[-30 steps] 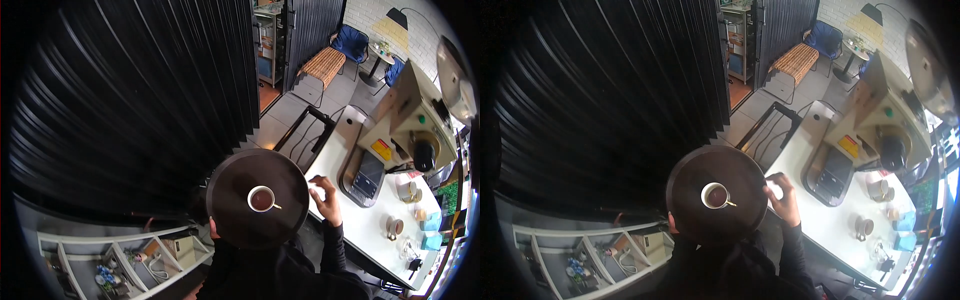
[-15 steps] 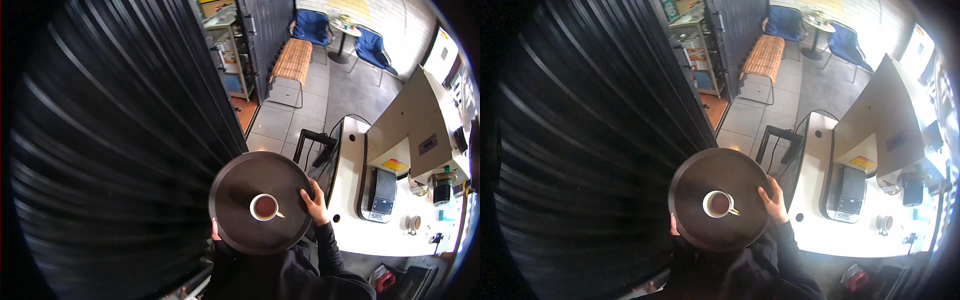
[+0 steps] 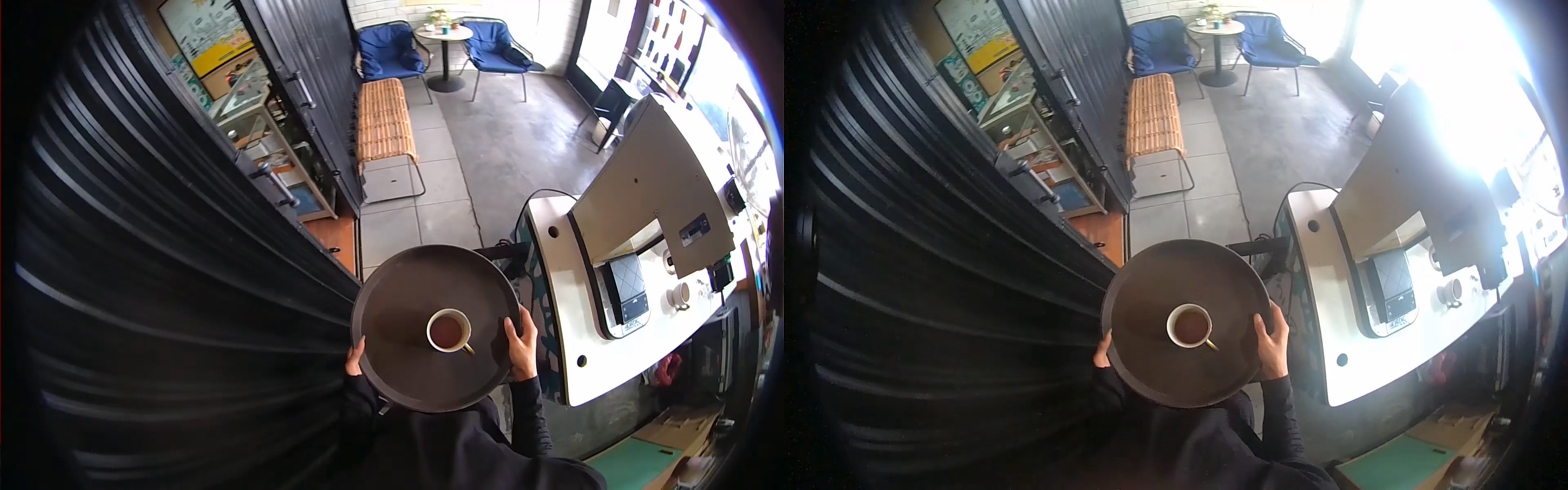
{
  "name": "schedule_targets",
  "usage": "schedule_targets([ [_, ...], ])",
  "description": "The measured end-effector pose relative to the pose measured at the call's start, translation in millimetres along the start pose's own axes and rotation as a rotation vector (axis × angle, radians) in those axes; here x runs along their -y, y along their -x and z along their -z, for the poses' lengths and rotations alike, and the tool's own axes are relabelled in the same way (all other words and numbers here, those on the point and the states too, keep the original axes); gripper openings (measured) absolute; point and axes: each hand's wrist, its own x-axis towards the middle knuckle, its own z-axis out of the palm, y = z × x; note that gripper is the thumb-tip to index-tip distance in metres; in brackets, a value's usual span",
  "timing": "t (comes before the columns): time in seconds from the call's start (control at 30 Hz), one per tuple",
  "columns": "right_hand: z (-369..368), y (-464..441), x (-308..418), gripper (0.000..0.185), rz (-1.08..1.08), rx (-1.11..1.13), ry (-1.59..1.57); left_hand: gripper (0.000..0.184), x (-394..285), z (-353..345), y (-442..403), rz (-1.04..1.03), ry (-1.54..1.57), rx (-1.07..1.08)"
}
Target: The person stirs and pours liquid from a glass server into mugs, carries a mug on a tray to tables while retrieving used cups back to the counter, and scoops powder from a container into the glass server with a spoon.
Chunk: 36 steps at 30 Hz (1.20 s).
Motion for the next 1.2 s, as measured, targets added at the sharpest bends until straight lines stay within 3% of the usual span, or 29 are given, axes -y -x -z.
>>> schedule_targets([
  [0.2, -25.0, -59.0, -11.1, 0.039, 0.001, -0.114, -0.038, 0.040, -29.5, -39.1, -104.4, 0.082, 0.002, 0.193],
  [0.27, -28.9, -86.5, -30.2, 0.039, 0.013, -0.223, 0.018, 0.040, -35.0, -56.9, -137.0, 0.069, -0.053, 0.184],
  [0.53, -47.2, -208.7, -0.2, 0.033, 0.055, -0.262, 0.082, 0.026, -58.0, -142.0, -252.6, -0.016, -0.343, 0.072],
  [0.57, -50.9, -223.9, -0.5, 0.031, 0.079, -0.288, 0.018, 0.027, -58.8, -147.0, -266.3, -0.166, -0.580, 0.112],
  [0.67, -52.5, -263.4, 11.5, 0.029, 0.052, -0.285, 0.010, 0.035, -45.8, -161.3, -319.2, -0.277, -0.667, 0.173],
  [0.73, -54.1, -288.5, 8.7, 0.029, 0.055, -0.323, 0.051, 0.035, -44.6, -173.7, -351.4, -0.783, -0.987, 0.280],
  [0.8, -54.3, -313.4, -1.9, 0.034, 0.008, -0.389, 0.033, 0.031, -41.4, -203.1, -384.2, -0.490, -0.745, 0.243],
  [0.87, -59.8, -338.4, 4.8, 0.036, -0.007, -0.419, 0.043, 0.031, -73.4, -242.5, -403.0, 0.067, -0.357, 0.162],
  [1.03, -65.5, -406.2, 0.3, 0.034, -0.017, -0.516, 0.058, 0.028, -67.8, -299.0, -492.4, 0.159, -0.237, 0.317],
  [1.17, -74.5, -460.8, 2.8, 0.030, -0.021, -0.597, 0.034, 0.028, -84.1, -351.5, -551.7, -0.626, -0.788, 0.545],
  [1.2, -76.4, -474.0, 0.7, 0.029, -0.012, -0.624, 0.096, 0.029, -95.8, -367.6, -564.0, -0.380, -0.709, 0.563],
])
